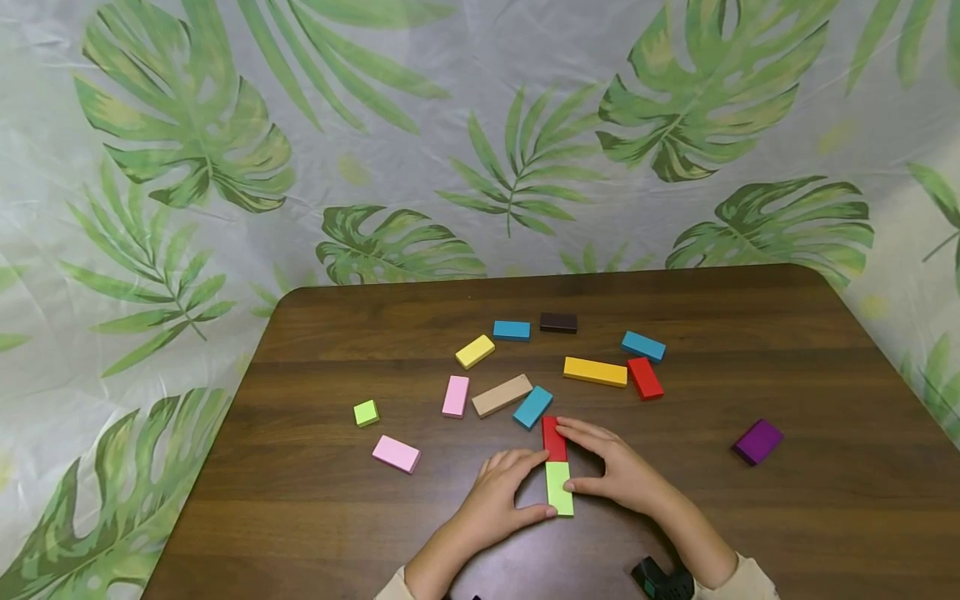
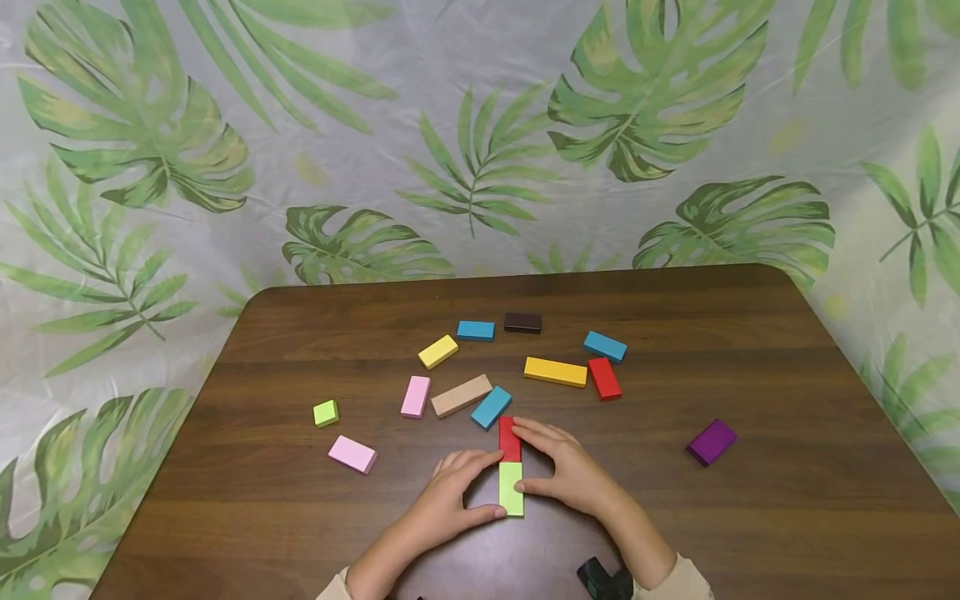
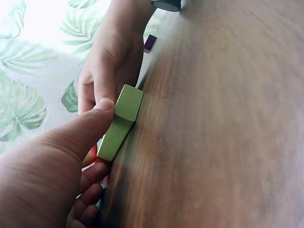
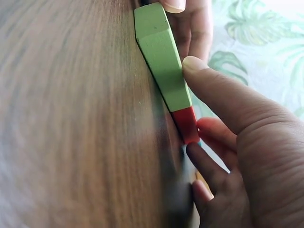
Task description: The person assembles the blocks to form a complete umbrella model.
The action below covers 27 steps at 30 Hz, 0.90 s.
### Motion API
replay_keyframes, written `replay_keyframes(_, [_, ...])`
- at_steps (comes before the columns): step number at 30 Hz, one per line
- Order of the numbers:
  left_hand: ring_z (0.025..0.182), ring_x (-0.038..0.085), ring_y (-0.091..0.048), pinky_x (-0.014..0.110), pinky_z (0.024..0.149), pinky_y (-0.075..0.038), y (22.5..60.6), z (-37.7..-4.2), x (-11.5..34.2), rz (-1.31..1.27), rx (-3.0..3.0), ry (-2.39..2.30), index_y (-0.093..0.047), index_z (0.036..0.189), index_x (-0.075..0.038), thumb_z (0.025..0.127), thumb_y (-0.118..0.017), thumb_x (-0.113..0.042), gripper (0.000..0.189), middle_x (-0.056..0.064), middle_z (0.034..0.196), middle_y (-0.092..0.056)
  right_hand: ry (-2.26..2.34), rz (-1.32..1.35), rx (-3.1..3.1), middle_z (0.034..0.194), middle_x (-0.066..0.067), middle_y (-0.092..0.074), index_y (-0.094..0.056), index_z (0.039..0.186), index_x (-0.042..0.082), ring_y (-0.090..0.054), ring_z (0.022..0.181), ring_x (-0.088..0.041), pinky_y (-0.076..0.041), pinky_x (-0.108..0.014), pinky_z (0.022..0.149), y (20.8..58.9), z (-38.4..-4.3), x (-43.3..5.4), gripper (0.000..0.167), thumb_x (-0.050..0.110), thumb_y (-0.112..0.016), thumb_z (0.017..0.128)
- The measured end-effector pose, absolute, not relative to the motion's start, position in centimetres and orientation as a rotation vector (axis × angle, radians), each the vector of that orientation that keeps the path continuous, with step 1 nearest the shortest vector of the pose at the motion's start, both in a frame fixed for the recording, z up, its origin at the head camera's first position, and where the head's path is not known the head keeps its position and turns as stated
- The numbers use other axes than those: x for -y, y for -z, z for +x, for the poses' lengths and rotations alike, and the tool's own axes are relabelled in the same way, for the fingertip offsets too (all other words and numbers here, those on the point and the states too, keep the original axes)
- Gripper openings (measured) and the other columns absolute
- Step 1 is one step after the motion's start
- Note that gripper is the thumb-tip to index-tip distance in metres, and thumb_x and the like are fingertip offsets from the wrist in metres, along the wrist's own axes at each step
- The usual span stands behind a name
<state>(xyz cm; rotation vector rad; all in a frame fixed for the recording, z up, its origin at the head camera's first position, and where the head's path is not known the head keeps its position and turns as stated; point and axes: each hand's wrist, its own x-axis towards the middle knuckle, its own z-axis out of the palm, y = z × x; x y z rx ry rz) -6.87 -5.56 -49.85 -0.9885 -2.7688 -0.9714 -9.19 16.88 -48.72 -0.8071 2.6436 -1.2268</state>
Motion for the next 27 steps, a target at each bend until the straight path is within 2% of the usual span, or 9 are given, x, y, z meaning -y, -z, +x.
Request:
replay_keyframes(10, [0.109,0.015,-0.043,0.035,0.09,-0.033,49.92,-6.81,5.53,-0.985,2.779,0.975,-0.046,0.131,-0.015,0.078,-0.063,-0.049,0.066,-0.004,0.119,-0.051,1.237,-0.793,-2.621,0.138,0.001,-0.037,-0.046,0.132,0.014,-0.031,0.126,-0.025,-0.03,-0.053,0.094,48.69,-8.95,-16.81,0.071,0.042,-0.072,0.072])
replay_keyframes(27, [0.109,0.015,-0.043,0.036,0.09,-0.033,49.79,-6.66,5.38,-0.969,2.779,0.954,-0.046,0.13,-0.014,0.077,-0.064,-0.049,0.066,-0.004,0.119,-0.051,1.255,-0.771,-2.6,0.138,0.001,-0.037,-0.047,0.132,0.014,-0.031,0.125,-0.026,-0.029,-0.054,0.094,48.78,-9.01,-16.84,0.071,0.04,-0.073,0.072])
